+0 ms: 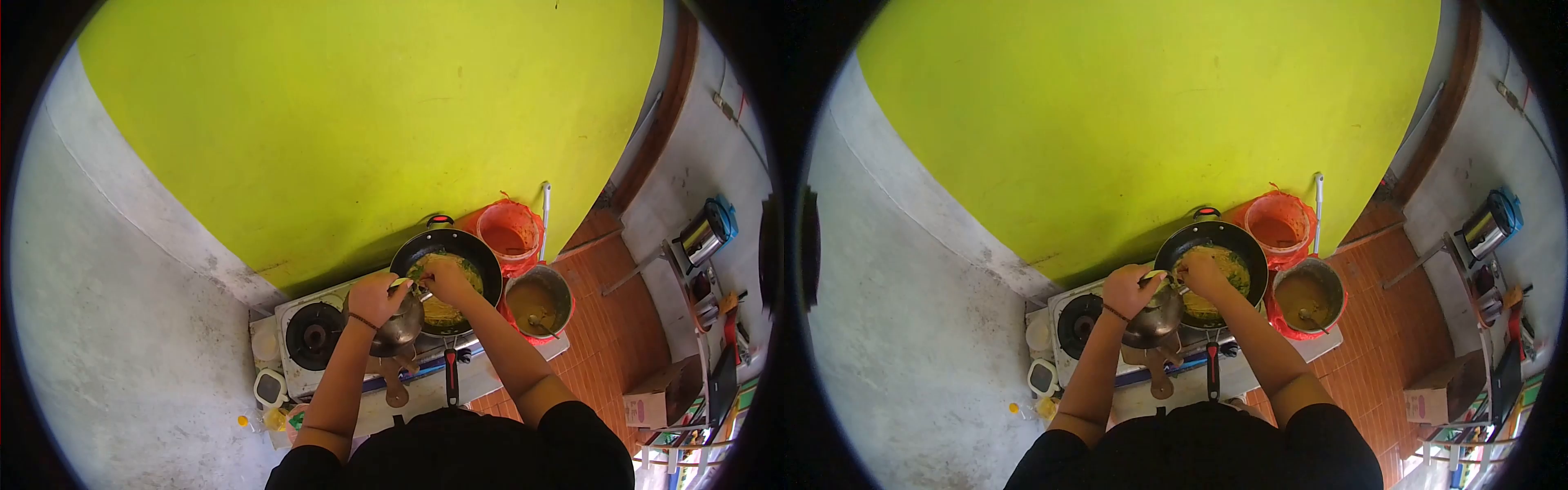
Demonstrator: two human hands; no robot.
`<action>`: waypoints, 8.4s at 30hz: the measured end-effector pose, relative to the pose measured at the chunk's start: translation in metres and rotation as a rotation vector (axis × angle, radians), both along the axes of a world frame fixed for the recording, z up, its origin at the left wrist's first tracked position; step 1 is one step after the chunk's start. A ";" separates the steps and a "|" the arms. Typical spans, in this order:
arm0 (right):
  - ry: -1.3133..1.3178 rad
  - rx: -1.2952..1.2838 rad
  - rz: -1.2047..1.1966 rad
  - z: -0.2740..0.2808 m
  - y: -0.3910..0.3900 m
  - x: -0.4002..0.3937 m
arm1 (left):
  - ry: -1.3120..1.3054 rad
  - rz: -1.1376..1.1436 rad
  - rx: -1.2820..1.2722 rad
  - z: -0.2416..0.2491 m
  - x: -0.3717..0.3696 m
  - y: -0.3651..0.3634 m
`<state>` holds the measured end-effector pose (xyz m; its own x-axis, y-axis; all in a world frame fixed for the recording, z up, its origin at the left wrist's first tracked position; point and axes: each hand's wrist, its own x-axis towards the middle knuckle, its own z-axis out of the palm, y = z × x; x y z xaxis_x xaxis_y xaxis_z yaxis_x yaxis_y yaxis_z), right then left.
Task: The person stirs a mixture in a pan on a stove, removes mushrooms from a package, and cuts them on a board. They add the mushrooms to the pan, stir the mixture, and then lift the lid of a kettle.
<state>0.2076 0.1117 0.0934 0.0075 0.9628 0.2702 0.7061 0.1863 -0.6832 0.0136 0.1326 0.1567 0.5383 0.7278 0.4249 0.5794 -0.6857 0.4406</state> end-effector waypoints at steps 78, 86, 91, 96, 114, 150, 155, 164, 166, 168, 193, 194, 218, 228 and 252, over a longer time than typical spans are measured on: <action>0.558 -0.124 -0.068 0.018 -0.004 -0.026 | -0.482 0.273 -0.163 -0.033 -0.048 -0.007; 0.351 0.050 -0.019 0.017 0.009 -0.098 | -0.555 0.387 -0.175 -0.040 -0.117 -0.010; 0.294 0.044 0.053 0.009 0.024 -0.159 | -0.533 0.501 -0.230 -0.041 -0.175 -0.012; 0.263 0.047 0.135 -0.001 0.042 -0.215 | -0.581 0.541 -0.262 -0.069 -0.229 -0.005; 0.216 0.103 0.067 -0.059 0.099 -0.283 | -0.444 0.531 -0.052 -0.115 -0.281 0.047; 0.255 0.037 0.090 -0.066 0.040 -0.242 | -0.223 0.347 0.163 -0.104 -0.200 0.001; 0.187 0.064 0.084 -0.061 -0.004 -0.192 | -0.246 0.192 -0.279 -0.115 -0.149 -0.028; 0.182 -0.035 -0.066 -0.049 -0.085 -0.079 | -0.199 0.005 -0.552 -0.135 -0.049 -0.080; 0.175 -0.036 -0.110 -0.049 -0.095 -0.057 | -0.190 -0.001 -0.581 -0.132 -0.026 -0.087; 0.143 -0.043 -0.123 -0.052 -0.105 -0.034 | -0.171 0.000 -0.595 -0.129 -0.006 -0.093; -0.053 -0.096 -0.135 -0.064 -0.111 0.121 | -0.201 0.414 -1.100 -0.198 0.043 -0.181; -0.065 -0.109 -0.153 -0.065 -0.106 0.129 | -0.377 0.421 -1.297 -0.197 0.046 -0.184; -0.349 -0.209 0.334 -0.022 -0.077 0.143 | -0.725 0.337 -1.696 -0.200 0.044 -0.177; -0.005 -0.058 0.154 -0.080 -0.085 0.102 | -0.854 0.305 -1.712 -0.198 0.050 -0.166; -0.743 -0.316 0.132 0.037 -0.049 0.164 | -0.788 0.443 -1.550 -0.203 0.061 -0.173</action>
